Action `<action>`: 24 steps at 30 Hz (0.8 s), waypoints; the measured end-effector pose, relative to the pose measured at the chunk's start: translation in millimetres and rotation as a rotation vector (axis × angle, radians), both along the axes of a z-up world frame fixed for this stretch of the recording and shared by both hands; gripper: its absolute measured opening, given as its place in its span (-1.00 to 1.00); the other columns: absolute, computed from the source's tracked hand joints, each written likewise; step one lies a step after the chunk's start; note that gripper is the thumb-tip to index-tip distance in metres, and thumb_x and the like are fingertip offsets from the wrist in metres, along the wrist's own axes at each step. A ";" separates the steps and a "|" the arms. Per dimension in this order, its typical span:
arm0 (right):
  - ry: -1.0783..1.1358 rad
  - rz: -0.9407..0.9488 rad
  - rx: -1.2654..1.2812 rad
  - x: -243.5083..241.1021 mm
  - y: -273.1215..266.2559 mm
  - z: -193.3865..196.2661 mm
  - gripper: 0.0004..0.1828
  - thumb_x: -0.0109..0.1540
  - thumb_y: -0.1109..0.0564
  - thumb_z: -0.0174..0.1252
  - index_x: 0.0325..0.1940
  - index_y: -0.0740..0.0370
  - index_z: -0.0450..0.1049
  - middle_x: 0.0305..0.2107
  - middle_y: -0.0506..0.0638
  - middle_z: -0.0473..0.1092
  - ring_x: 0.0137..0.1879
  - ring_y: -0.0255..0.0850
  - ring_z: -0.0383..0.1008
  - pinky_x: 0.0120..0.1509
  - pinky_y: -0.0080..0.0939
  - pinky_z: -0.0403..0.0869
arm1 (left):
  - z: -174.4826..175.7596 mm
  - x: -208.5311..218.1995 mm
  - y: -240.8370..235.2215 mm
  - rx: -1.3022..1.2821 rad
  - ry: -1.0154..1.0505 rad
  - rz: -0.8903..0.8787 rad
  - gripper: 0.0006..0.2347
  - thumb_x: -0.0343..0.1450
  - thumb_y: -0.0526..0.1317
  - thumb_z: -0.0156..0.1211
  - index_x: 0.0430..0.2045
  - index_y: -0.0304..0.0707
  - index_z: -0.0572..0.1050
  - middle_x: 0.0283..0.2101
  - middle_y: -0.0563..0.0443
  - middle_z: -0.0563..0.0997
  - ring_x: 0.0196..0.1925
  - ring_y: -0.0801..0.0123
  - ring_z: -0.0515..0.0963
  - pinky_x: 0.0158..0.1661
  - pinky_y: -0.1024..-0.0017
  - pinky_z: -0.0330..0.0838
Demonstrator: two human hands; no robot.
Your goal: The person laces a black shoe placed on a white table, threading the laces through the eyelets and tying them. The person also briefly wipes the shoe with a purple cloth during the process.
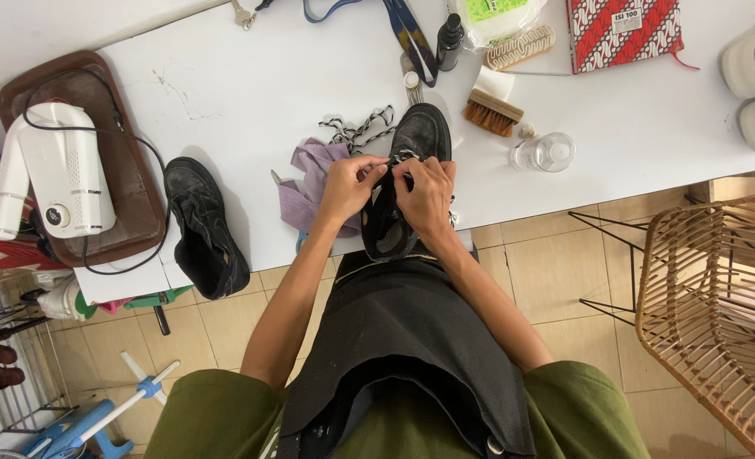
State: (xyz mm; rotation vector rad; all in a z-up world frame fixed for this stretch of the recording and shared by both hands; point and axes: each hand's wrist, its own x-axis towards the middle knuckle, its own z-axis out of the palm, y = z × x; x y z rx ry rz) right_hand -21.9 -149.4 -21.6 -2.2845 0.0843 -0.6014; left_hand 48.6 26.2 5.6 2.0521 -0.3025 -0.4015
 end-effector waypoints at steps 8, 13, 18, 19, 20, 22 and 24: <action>-0.026 0.049 0.055 4.7 -1.0 0.7 -0.74 0.25 0.28 0.43 -0.36 -0.01 0.50 -0.42 -0.21 0.64 -0.23 -0.18 0.55 0.06 -0.20 0.29 | -2.5 1.8 0.6 -0.005 0.020 -0.004 -0.84 0.53 -0.20 0.39 -0.06 0.02 0.80 -0.47 0.11 0.76 -0.60 0.48 0.59 -0.52 0.50 0.45; -0.031 0.089 0.069 7.5 -3.2 5.9 -0.69 0.28 0.27 0.41 -0.40 0.00 0.43 -0.40 -0.18 0.64 -0.23 -0.14 0.53 0.05 -0.17 0.28 | -4.0 1.9 0.1 0.003 0.010 -0.006 -0.85 0.52 -0.19 0.40 -0.07 0.01 0.80 -0.48 0.09 0.75 -0.59 0.47 0.56 -0.51 0.48 0.44; -0.059 0.068 0.046 10.6 0.6 1.0 -0.66 0.34 0.26 0.36 -0.42 0.02 0.38 -0.42 -0.16 0.61 -0.24 -0.12 0.52 0.02 -0.17 0.27 | -0.3 2.4 -2.0 0.008 0.009 -0.003 -0.86 0.52 -0.19 0.41 -0.09 0.00 0.80 -0.47 0.08 0.76 -0.59 0.47 0.56 -0.51 0.48 0.43; -0.072 0.050 0.038 10.1 2.8 1.2 -0.61 0.33 0.25 0.38 -0.45 0.01 0.34 -0.44 -0.17 0.59 -0.27 -0.11 0.49 -0.01 -0.16 0.25 | 0.3 1.2 -1.5 0.008 0.023 -0.001 -0.86 0.52 -0.18 0.40 -0.08 0.00 0.80 -0.47 0.10 0.76 -0.59 0.49 0.56 -0.51 0.50 0.43; -0.085 0.033 0.030 9.5 5.0 1.3 -0.56 0.32 0.24 0.40 -0.48 0.00 0.29 -0.46 -0.17 0.57 -0.29 -0.11 0.46 -0.04 -0.15 0.24 | 0.8 -0.1 -0.8 0.008 0.038 0.001 -0.85 0.53 -0.18 0.39 -0.07 0.00 0.80 -0.47 0.12 0.77 -0.59 0.52 0.56 -0.51 0.52 0.43; -0.084 0.011 0.011 8.9 6.8 4.0 -0.56 0.30 0.24 0.41 -0.49 0.00 0.29 -0.46 -0.17 0.57 -0.29 -0.11 0.47 -0.04 -0.15 0.23 | 4.2 -0.5 -1.2 0.012 0.034 -0.001 -0.85 0.52 -0.18 0.39 -0.07 0.02 0.80 -0.47 0.12 0.77 -0.58 0.51 0.56 -0.50 0.52 0.43; -0.083 -0.009 -0.007 8.3 7.6 8.1 -0.56 0.29 0.24 0.42 -0.50 0.00 0.29 -0.46 -0.16 0.57 -0.29 -0.11 0.47 -0.05 -0.14 0.23 | 4.4 -0.7 -1.8 0.016 0.029 -0.001 -0.85 0.52 -0.18 0.39 -0.08 0.03 0.80 -0.46 0.12 0.77 -0.57 0.50 0.55 -0.50 0.52 0.43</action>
